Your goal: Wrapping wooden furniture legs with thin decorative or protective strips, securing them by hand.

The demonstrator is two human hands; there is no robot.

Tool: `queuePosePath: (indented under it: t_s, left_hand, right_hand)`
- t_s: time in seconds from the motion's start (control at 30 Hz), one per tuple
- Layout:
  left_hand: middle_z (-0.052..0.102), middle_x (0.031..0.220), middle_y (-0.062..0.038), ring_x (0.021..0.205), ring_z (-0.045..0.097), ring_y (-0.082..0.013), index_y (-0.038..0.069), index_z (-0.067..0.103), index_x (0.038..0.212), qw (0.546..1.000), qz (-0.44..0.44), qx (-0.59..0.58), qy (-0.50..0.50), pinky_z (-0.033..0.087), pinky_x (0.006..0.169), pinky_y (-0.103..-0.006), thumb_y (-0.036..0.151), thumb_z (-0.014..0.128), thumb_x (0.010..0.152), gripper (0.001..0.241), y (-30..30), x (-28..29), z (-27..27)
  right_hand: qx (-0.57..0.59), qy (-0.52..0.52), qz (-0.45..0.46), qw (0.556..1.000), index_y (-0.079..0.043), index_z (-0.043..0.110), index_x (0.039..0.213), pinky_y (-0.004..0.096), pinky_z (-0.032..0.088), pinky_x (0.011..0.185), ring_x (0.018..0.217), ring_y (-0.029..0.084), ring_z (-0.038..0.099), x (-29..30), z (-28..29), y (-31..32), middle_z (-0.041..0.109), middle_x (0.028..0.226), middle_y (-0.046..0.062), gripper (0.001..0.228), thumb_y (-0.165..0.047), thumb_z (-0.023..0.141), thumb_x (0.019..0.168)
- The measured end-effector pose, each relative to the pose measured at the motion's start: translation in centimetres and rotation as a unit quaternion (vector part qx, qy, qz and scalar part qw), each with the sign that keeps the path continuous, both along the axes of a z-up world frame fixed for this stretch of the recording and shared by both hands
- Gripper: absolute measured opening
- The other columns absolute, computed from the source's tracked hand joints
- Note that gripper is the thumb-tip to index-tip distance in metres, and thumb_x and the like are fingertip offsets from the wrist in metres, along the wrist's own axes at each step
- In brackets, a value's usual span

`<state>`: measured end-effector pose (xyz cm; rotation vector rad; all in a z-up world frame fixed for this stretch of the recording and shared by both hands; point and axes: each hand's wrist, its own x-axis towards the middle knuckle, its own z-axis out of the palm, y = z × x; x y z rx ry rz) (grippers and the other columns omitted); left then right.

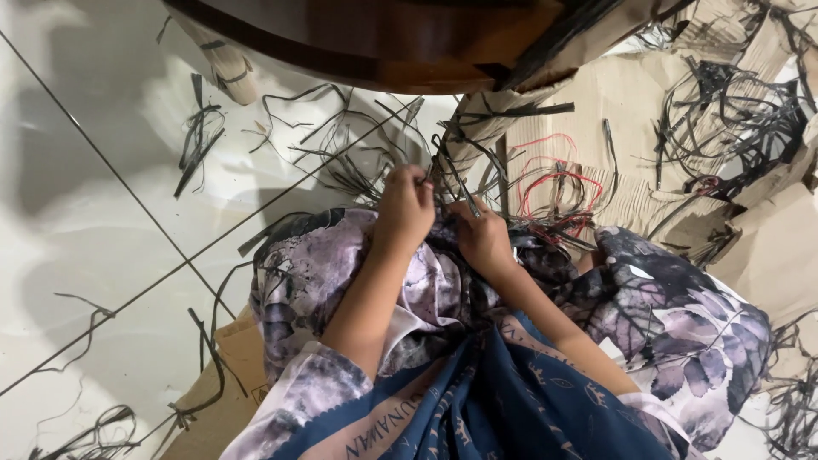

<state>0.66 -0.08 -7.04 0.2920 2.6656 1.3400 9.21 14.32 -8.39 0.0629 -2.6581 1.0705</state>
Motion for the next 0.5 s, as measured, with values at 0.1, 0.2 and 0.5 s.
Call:
queuePosePath:
  t_s: [0.1,0.2,0.5]
  left_hand:
    - [0.076,0.108,-0.011,0.115,0.066,-0.0365,0.017,0.076,0.105,0.956,-0.088,-0.065,-0.272,0.051,0.100,-0.0536,0.067,0.044,0.094,0.059,-1.3,-0.7,-0.3]
    - [0.079,0.079,0.003,0.094,0.076,-0.0165,0.021,0.080,0.097,0.925,-0.123,0.000,-0.360,0.055,0.089,-0.0298,0.049,0.067,0.085,0.033,-1.6,-0.9,1.0]
    - [0.073,0.066,0.016,0.082,0.076,-0.0105,0.034,0.078,0.092,0.945,0.052,0.002,-0.323,0.057,0.071,-0.0267,0.059,0.065,0.085,0.029,-0.9,-1.9,-5.2]
  right_hand:
    - [-0.083,-0.037,-0.029,0.995,-0.014,0.071,0.107,0.048,0.056,0.077,0.091,0.043,0.072,0.4,-1.9,0.5,0.071,0.093,0.014,0.022,0.000,0.061,0.093]
    - [-0.130,-0.023,-0.041,0.990,-0.010,0.075,0.101,0.043,0.057,0.072,0.077,0.044,0.071,-0.4,1.7,-2.2,0.069,0.077,0.014,0.021,0.003,0.061,0.093]
    - [-0.071,-0.034,-0.105,0.991,-0.018,0.076,0.106,0.047,0.056,0.073,0.083,0.041,0.072,0.6,0.7,-2.2,0.071,0.080,0.012,0.018,-0.007,0.069,0.093]
